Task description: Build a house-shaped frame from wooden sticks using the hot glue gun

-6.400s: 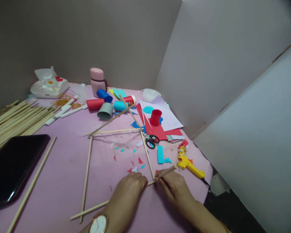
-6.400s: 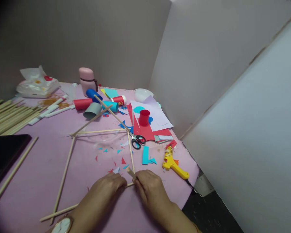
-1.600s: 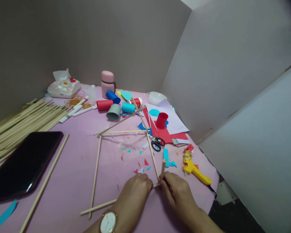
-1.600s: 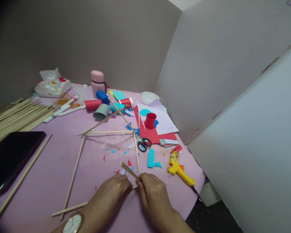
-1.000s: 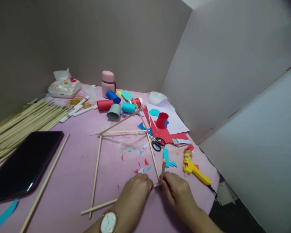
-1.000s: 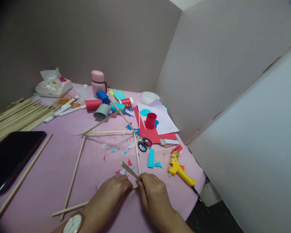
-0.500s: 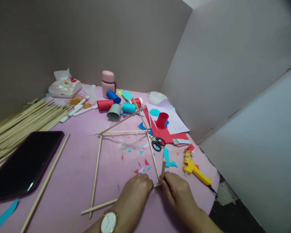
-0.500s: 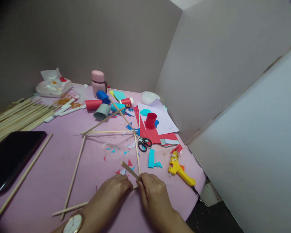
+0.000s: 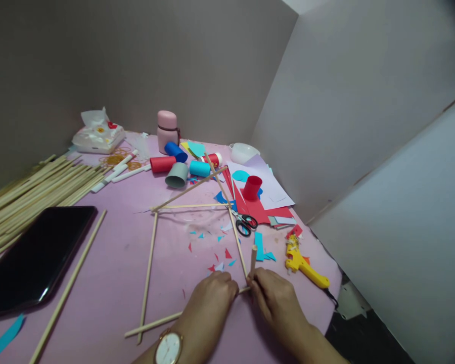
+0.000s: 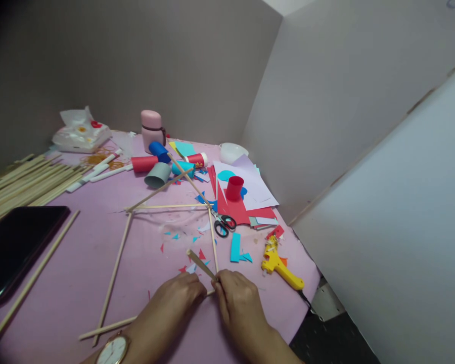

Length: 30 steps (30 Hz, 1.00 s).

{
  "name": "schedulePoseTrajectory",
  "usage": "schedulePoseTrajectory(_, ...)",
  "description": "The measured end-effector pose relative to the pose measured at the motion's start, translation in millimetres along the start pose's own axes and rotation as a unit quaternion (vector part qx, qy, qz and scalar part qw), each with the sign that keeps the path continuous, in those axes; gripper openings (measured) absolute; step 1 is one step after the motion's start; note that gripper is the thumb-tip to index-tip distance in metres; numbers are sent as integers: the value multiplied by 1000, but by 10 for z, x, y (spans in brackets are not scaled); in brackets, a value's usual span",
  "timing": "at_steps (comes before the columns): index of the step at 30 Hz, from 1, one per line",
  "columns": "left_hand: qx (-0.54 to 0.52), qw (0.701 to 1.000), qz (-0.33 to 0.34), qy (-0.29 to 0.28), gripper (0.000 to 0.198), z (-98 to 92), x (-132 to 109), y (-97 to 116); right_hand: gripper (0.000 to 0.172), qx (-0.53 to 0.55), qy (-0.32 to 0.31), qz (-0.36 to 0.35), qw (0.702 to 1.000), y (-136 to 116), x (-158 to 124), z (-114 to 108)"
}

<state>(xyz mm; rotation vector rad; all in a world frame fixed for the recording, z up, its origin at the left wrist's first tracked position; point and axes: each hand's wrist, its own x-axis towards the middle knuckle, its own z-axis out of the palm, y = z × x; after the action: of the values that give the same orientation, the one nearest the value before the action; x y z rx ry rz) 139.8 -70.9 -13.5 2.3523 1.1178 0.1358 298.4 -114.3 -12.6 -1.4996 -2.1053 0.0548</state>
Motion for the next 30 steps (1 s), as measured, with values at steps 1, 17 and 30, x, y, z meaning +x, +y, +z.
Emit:
schedulePoseTrajectory(1, 0, 1000, 1, -4, 34, 9, 18, -10, 26, -1, 2, -2, 1000, 1, 2, 2)
schedulePoseTrajectory(17, 26, 999, -14, -24, 33, -20, 2, 27, 35, -25, 44, -52, 997, 0, 28, 42)
schedulePoseTrajectory(30, 82, 996, 12, -41, 17, -88, -33, 63, 23, -37, 13, -94, 995, 221, -76, 134)
